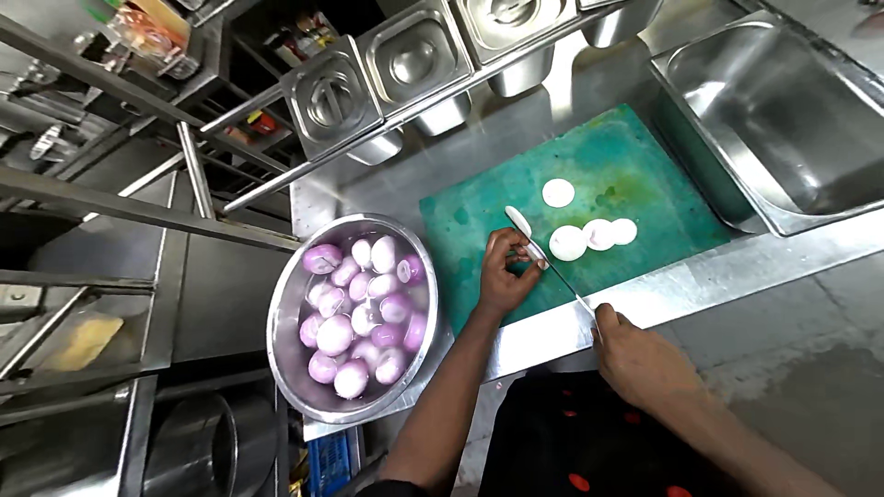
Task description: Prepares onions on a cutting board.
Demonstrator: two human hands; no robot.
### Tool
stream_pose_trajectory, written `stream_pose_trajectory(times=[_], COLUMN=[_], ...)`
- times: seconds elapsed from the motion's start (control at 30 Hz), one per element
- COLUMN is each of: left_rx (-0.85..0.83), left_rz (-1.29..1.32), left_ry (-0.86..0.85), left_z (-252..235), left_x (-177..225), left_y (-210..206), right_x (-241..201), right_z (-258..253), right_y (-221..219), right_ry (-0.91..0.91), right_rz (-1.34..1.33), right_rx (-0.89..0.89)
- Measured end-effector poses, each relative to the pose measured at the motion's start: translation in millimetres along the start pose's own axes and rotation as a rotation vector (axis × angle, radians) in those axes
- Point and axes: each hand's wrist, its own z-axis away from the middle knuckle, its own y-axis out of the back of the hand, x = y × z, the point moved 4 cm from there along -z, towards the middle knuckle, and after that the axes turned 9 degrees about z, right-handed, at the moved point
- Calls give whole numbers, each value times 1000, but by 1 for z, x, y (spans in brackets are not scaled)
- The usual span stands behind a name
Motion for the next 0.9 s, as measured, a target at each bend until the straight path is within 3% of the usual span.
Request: stream_pose_trajectory(times=[0.23, 0.37, 0.53, 0.63, 0.8, 0.9], left_rx=[11, 36, 52, 39, 32, 36], left_rz=[-22, -27, -38, -82, -137, -178], left_ry=[-24, -34, -27, -22, -42, -59], left_z=[1, 4, 5, 4, 4, 4], left_x=[0, 1, 1, 2, 1, 0], left_y=[-1, 0, -1, -1, -3, -3], right_x=[-9, 20, 49, 64, 74, 76], right_z=[-23, 17, 61, 56, 47, 39], right_y=[4, -33, -60, -59, -65, -62], right_ry=[15, -14, 24, 75, 152, 151], right_rz=[-19, -94, -63, -399, -1516, -1558], right_rx=[-38, -183, 106, -148, -525, -523])
